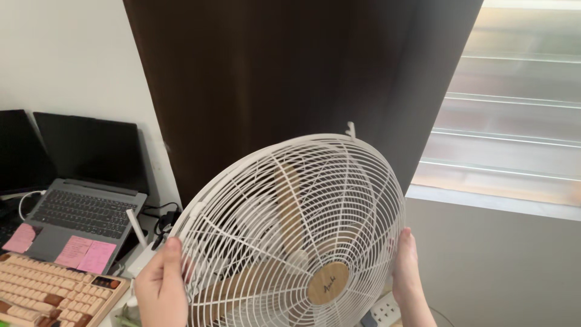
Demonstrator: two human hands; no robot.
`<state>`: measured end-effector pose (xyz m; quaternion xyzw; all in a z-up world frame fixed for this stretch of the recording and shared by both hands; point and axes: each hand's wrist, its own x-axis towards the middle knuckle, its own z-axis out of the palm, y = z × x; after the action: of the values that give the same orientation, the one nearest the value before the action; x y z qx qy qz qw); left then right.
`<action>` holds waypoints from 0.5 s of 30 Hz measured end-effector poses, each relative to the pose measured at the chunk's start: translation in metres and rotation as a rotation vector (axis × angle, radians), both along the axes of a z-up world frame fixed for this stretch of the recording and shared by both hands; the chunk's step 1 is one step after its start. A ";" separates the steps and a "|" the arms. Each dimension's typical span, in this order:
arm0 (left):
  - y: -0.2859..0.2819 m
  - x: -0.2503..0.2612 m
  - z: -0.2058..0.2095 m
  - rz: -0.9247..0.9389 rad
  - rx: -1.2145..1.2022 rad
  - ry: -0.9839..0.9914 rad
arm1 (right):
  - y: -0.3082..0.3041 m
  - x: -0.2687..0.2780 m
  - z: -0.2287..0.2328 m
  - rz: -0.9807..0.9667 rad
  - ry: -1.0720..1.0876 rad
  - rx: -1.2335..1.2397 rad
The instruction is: The person reassembles a white electric fan by attaching the wooden fan blades to the motor hub, securing them with a plastic nut, and then mounting the front wire grille. The person aligns the blades, tightens the nut by hand, and snaps the grille into place.
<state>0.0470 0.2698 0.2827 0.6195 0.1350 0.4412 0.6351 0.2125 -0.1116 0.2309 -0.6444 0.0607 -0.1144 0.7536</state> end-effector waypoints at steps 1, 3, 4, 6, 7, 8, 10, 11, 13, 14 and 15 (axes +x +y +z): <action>0.001 -0.001 0.002 0.015 0.039 -0.002 | 0.001 0.002 0.003 -0.003 0.017 -0.018; 0.001 -0.003 0.009 0.065 0.118 0.064 | 0.004 0.005 0.005 -0.010 0.046 -0.035; 0.002 -0.002 0.015 0.098 0.159 0.129 | 0.006 0.007 0.004 -0.016 0.054 -0.034; 0.000 0.001 0.028 0.145 0.256 0.209 | 0.011 0.012 -0.007 -0.018 0.078 -0.007; -0.002 0.004 0.035 0.160 0.311 0.224 | 0.012 0.016 -0.016 -0.014 0.094 0.020; -0.005 0.008 0.044 0.174 0.366 0.236 | 0.012 0.022 -0.025 -0.011 0.106 0.047; -0.013 0.005 0.059 0.212 0.399 0.153 | 0.009 0.036 -0.052 0.032 -0.014 0.097; -0.018 0.004 0.067 0.233 0.416 0.104 | 0.008 0.045 -0.069 0.054 -0.082 0.124; -0.025 0.003 0.083 0.262 0.456 0.066 | 0.006 0.072 -0.097 0.076 -0.179 0.264; -0.025 0.003 0.093 0.276 0.477 0.050 | 0.004 0.084 -0.109 0.055 -0.158 0.312; -0.025 0.004 0.102 0.287 0.448 0.089 | 0.003 0.101 -0.116 0.036 -0.136 0.360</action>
<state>0.0513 0.2444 0.3849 0.7378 0.1484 0.5180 0.4066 0.3135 -0.1089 0.1151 -0.4910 0.0178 -0.1316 0.8610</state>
